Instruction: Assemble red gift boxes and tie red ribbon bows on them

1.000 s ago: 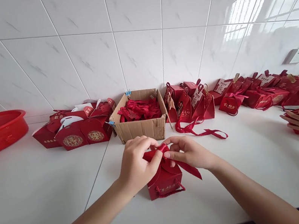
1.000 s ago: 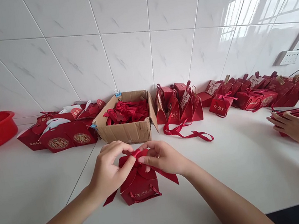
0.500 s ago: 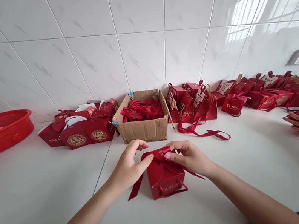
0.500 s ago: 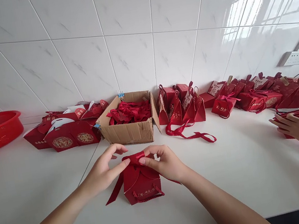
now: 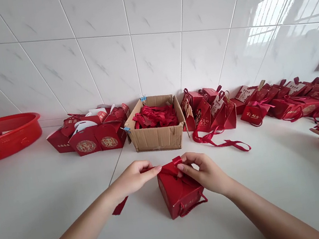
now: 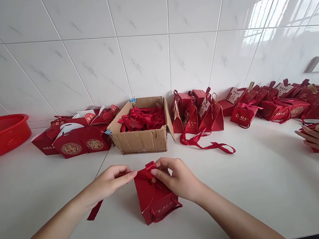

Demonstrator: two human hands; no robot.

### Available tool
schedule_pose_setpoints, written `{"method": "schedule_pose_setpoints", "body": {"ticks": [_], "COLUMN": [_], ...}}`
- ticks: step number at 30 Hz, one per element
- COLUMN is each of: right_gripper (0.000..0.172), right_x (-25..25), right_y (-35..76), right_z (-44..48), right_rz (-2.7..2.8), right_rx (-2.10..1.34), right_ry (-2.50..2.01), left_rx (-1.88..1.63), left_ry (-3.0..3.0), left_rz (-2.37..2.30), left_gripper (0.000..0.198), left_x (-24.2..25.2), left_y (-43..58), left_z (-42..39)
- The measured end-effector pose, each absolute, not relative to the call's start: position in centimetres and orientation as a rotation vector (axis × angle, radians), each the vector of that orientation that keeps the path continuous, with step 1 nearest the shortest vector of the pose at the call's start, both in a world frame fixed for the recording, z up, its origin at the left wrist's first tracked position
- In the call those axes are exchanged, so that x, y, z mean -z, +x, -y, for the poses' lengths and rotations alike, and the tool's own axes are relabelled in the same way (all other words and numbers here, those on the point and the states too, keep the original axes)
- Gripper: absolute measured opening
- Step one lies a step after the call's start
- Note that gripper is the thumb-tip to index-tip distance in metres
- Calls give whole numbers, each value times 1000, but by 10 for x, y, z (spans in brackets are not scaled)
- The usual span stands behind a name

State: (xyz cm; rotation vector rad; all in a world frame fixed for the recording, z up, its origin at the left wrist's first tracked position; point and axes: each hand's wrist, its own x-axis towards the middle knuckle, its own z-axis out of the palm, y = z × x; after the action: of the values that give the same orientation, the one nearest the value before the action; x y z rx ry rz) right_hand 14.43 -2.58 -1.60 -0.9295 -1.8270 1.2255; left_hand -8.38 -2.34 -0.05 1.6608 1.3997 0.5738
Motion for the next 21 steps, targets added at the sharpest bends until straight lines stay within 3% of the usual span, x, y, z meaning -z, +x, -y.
{"method": "schedule_pose_setpoints", "body": {"ticks": [9,13,17,21], "right_gripper": [11,16,18,22], "right_x": [24,25,23,25], "right_y": [133,131,135,137], "right_z": [34,36,38,38], "right_rz": [1862,1994,2073,2000], "right_rx": [-791,-574,-543,-641], "right_ry": [-1138,-1056,-937,-941], "left_rx": [-545,-699,-915,-908], "left_ry": [1476,1457,1430,1459], "left_rz": [-1052,-852,-852,-868], "left_gripper": [36,21,15,17], "left_x": [-49,-60,-63,-57], "left_y": [-78,-56,-38,-31], "left_z": [48,47,36,26]}}
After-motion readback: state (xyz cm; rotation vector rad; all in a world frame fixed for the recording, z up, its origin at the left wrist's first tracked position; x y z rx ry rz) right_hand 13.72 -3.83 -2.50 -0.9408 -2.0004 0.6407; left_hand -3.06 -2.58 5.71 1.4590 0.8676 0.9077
